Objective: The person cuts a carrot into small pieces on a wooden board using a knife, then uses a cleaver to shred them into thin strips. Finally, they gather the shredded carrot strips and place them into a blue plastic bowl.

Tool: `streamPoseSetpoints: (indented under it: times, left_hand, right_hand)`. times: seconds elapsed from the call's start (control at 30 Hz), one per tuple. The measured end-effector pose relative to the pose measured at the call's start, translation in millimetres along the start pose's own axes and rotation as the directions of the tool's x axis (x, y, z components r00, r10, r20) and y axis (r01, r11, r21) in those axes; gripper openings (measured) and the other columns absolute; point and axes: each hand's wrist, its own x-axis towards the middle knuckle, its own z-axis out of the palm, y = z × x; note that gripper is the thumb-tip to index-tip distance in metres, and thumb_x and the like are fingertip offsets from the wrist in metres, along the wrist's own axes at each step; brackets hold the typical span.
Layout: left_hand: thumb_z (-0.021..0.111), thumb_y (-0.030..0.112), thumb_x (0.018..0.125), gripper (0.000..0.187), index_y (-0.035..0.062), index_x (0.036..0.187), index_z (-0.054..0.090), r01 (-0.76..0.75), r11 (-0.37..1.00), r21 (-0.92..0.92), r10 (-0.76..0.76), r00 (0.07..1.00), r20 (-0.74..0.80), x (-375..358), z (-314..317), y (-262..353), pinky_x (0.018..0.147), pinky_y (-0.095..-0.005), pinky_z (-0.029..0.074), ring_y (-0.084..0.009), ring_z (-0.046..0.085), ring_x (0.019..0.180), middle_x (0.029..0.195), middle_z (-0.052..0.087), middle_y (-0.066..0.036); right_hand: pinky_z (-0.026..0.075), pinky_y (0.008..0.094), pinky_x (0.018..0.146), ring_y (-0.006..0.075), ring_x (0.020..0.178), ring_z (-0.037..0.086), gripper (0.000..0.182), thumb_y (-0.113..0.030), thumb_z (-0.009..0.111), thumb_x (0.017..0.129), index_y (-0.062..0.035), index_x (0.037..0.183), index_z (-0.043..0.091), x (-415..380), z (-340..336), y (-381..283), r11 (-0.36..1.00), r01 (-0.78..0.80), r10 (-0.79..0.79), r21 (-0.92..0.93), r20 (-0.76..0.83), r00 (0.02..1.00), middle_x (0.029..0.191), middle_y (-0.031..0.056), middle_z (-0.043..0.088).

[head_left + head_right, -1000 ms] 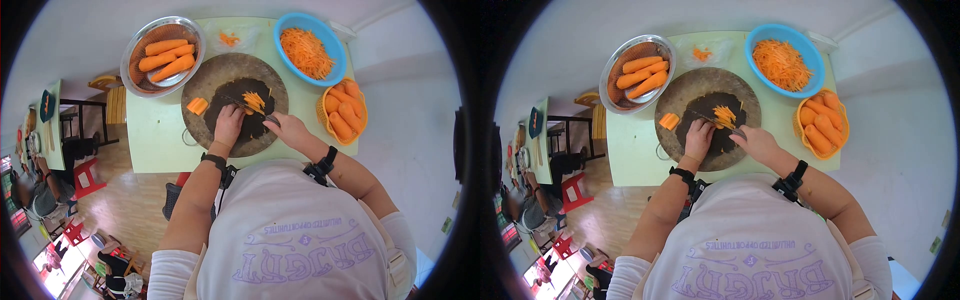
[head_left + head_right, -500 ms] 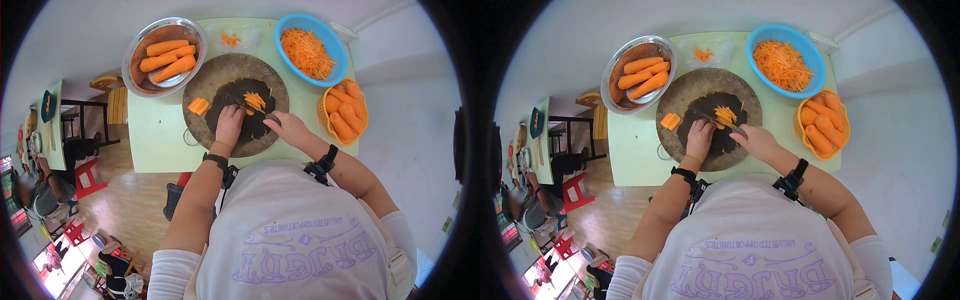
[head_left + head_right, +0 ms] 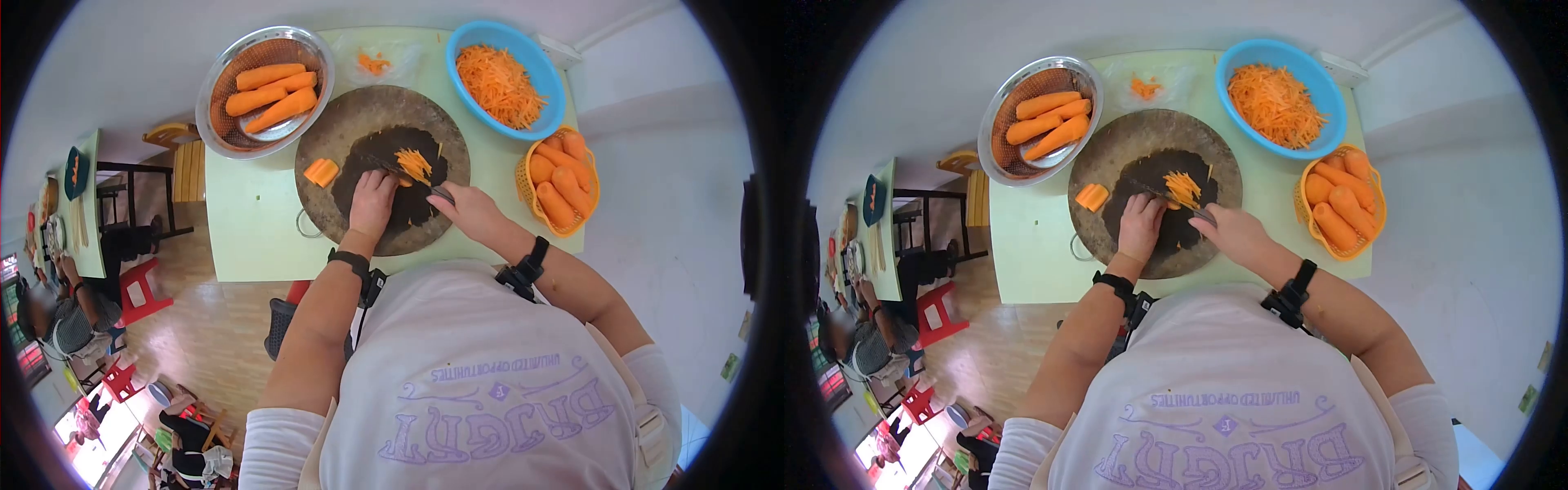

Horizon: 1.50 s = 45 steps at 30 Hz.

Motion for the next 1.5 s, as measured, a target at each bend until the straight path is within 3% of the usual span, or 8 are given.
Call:
streamPoseSetpoints:
  times: [0.2,0.3,0.53,1.0,1.23,1.33,1.4,1.5]
  left_hand:
    - [0.067,0.005,0.077,0.017,0.0064,0.094,0.066,-0.009,1.0,0.022,0.009,1.0,-0.001,-1,2,-1,0.083,-0.039,0.048,-0.0288,0.057,0.093,0.095,0.059,-0.008]
    - [0.068,0.005,0.078,0.016,0.0066,0.094,0.066,-0.018,0.999,0.037,0.018,1.0,-0.014,-1,2,-1,0.084,-0.0393,0.048,-0.0289,0.056,0.094,0.094,0.059,-0.008]
    - [0.068,0.008,0.078,0.014,0.0075,0.093,0.066,-0.005,0.999,0.045,0.006,1.0,-0.024,-1,3,-1,0.083,-0.0393,0.047,-0.0294,0.056,0.093,0.091,0.057,-0.009]
    - [0.07,0.007,0.078,0.014,0.0068,0.091,0.067,-0.007,0.999,0.035,0.007,1.0,-0.027,1,1,0,0.081,-0.0392,0.048,-0.0296,0.056,0.091,0.091,0.058,-0.009]
    - [0.071,0.005,0.078,0.013,0.0053,0.09,0.066,-0.02,0.999,0.031,0.021,0.999,-0.044,2,1,1,0.081,-0.0385,0.049,-0.0303,0.057,0.09,0.091,0.059,-0.01]
    - [0.071,0.005,0.078,0.013,0.0052,0.09,0.066,-0.019,0.999,0.031,0.021,0.999,-0.043,1,0,0,0.081,-0.0385,0.049,-0.0301,0.057,0.09,0.09,0.06,-0.01]
    - [0.071,0.005,0.078,0.012,0.0052,0.089,0.066,-0.028,0.999,0.021,0.03,0.998,-0.057,2,1,0,0.081,-0.0385,0.049,-0.03,0.057,0.09,0.09,0.06,-0.009]
    - [0.071,0.005,0.078,0.012,0.0052,0.088,0.066,-0.031,0.999,0.017,0.032,0.997,-0.069,2,1,0,0.081,-0.0386,0.05,-0.0298,0.058,0.09,0.09,0.06,-0.009]
  right_hand:
    - [0.05,0.0444,0.071,0.0388,0.078,0.064,0.039,-0.04,0.056,0.097,-0.0031,0.105,0.063,12,6,-1,1.0,-0.022,0.022,0.001,0.01,1.0,0.083,0.0204,0.067]
    - [0.05,0.0473,0.071,0.0406,0.081,0.064,0.043,-0.046,0.054,0.096,-0.0041,0.102,0.062,9,9,1,1.0,0.015,-0.015,0.002,-0.014,1.0,0.083,0.0197,0.068]
    - [0.051,0.0461,0.071,0.0394,0.081,0.064,0.041,-0.044,0.055,0.096,-0.0049,0.1,0.064,0,-3,-1,0.998,-0.016,0.013,0.068,0.043,0.999,0.084,0.0186,0.068]
    - [0.05,0.0461,0.069,0.0389,0.077,0.064,0.042,-0.045,0.054,0.097,-0.0044,0.099,0.063,-5,1,-1,0.999,0.037,-0.036,0.019,-0.047,0.998,0.079,0.0169,0.067]
    - [0.05,0.046,0.07,0.0393,0.08,0.064,0.043,-0.046,0.053,0.097,-0.0041,0.1,0.062,9,6,4,1.0,-0.024,0.024,0.011,0.016,1.0,0.082,0.0179,0.067]
    - [0.05,0.0449,0.071,0.0393,0.08,0.064,0.044,-0.046,0.053,0.097,-0.0034,0.1,0.063,9,6,3,0.998,-0.031,0.031,0.045,0.016,0.999,0.082,0.0192,0.067]
    - [0.049,0.0443,0.071,0.0393,0.079,0.063,0.043,-0.045,0.054,0.097,-0.0027,0.1,0.064,10,3,4,0.956,-0.121,0.112,0.269,0.047,0.993,0.082,0.0203,0.066]
    - [0.049,0.0436,0.07,0.0394,0.078,0.063,0.043,-0.044,0.054,0.097,-0.0022,0.1,0.065,5,1,6,0.963,-0.111,0.109,0.246,0.023,0.994,0.083,0.0207,0.066]
